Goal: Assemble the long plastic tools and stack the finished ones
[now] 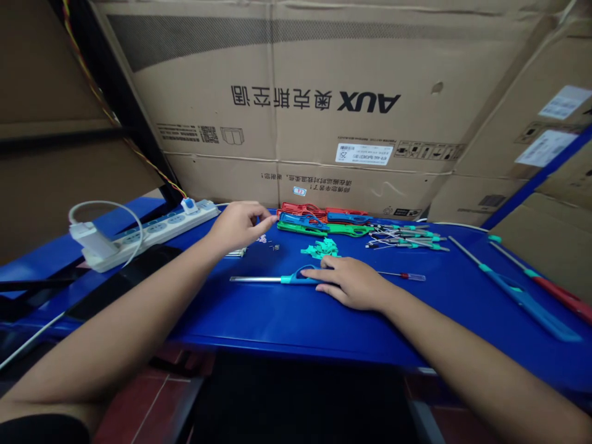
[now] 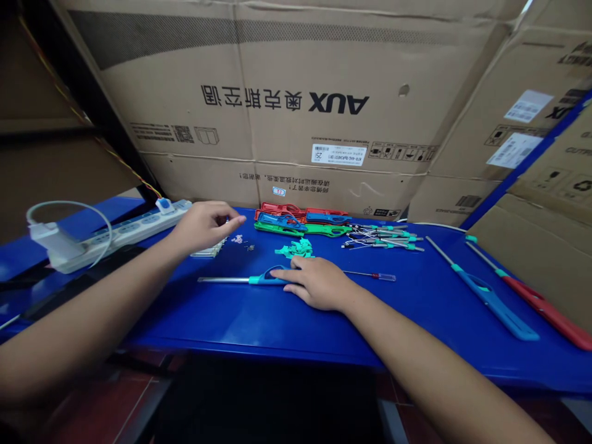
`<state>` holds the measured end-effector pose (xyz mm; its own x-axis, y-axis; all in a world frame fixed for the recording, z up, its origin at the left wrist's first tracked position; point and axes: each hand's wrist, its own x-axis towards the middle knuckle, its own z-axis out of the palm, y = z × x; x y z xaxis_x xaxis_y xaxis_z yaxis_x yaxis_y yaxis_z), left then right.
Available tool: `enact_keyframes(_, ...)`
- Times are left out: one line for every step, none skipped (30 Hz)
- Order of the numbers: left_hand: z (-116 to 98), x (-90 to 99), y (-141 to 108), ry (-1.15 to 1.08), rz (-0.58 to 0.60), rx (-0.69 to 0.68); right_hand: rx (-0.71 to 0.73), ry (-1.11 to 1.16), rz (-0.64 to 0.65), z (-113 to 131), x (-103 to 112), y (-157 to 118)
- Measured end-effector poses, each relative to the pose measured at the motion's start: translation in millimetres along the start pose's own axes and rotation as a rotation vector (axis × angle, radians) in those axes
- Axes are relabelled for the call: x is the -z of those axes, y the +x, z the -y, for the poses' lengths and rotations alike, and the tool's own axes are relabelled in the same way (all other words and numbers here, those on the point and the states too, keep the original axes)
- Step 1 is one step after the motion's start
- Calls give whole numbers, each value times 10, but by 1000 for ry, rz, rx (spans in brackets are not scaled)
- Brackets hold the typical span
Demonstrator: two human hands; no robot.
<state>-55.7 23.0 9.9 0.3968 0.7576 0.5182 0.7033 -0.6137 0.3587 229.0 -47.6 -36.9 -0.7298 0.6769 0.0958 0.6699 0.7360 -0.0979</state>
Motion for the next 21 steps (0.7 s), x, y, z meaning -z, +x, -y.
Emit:
enact_keyframes(125,-23,40,47,135,27,24,11,-4,6,-9,5)
enact_keyframes(223,-57,64,94,240,64,39,18,-12,10,-17,10)
enact_keyframes(287,-97,75,156,348,80,47,22,-22,12,-24,13)
enact_keyframes(319,-138,76,235,418,80,50,23,-31,12,-30,15)
enact_keyframes(323,-177,72,303,449,83,50,19,-36,10,-34,16)
enact_keyframes(304,-209,66,362,462,84,52,10,-37,9,-37,16)
enact_keyframes(271,-233,61,407,458,86,55,-1,-37,9,-39,16)
enact_keyframes(233,-251,57,436,450,91,60,-13,-37,12,-38,17)
enact_keyframes(195,-263,56,455,449,96,65,-25,-34,16,-35,17)
enact_keyframes(162,-271,57,476,453,100,71,-34,-32,21,-29,18)
enact_keyframes(136,-279,60,496,459,104,77,-39,-33,25,-18,18)
enact_keyframes(119,-287,63,512,463,108,81,-41,-37,23,1,14)
enact_keyframes(108,-296,67,525,465,112,81,-40,-47,11,29,6)
enact_keyframes(102,-307,72,535,466,117,76,-36,-65,-17,67,-11)
enact_keyframes(100,-319,76,542,465,120,70,-28,-88,-63,118,-37)
enact_keyframes(99,-330,81,546,465,122,58,-20,-119,-131,180,-76)
enact_keyframes(96,-339,86,547,465,124,42,-11,-157,-219,251,-125)
enact_keyframes(91,-345,91,545,464,124,25,-2,-195,-321,327,-185)
enact_keyframes(80,-346,96,541,461,122,-8,-6,-252,-431,404,-249)
enact_keyframes(61,-343,100,534,454,118,-75,-21,-315,-535,473,-312)
enact_keyframes(31,-335,103,525,445,111,-148,-37,-403,-623,530,-367)
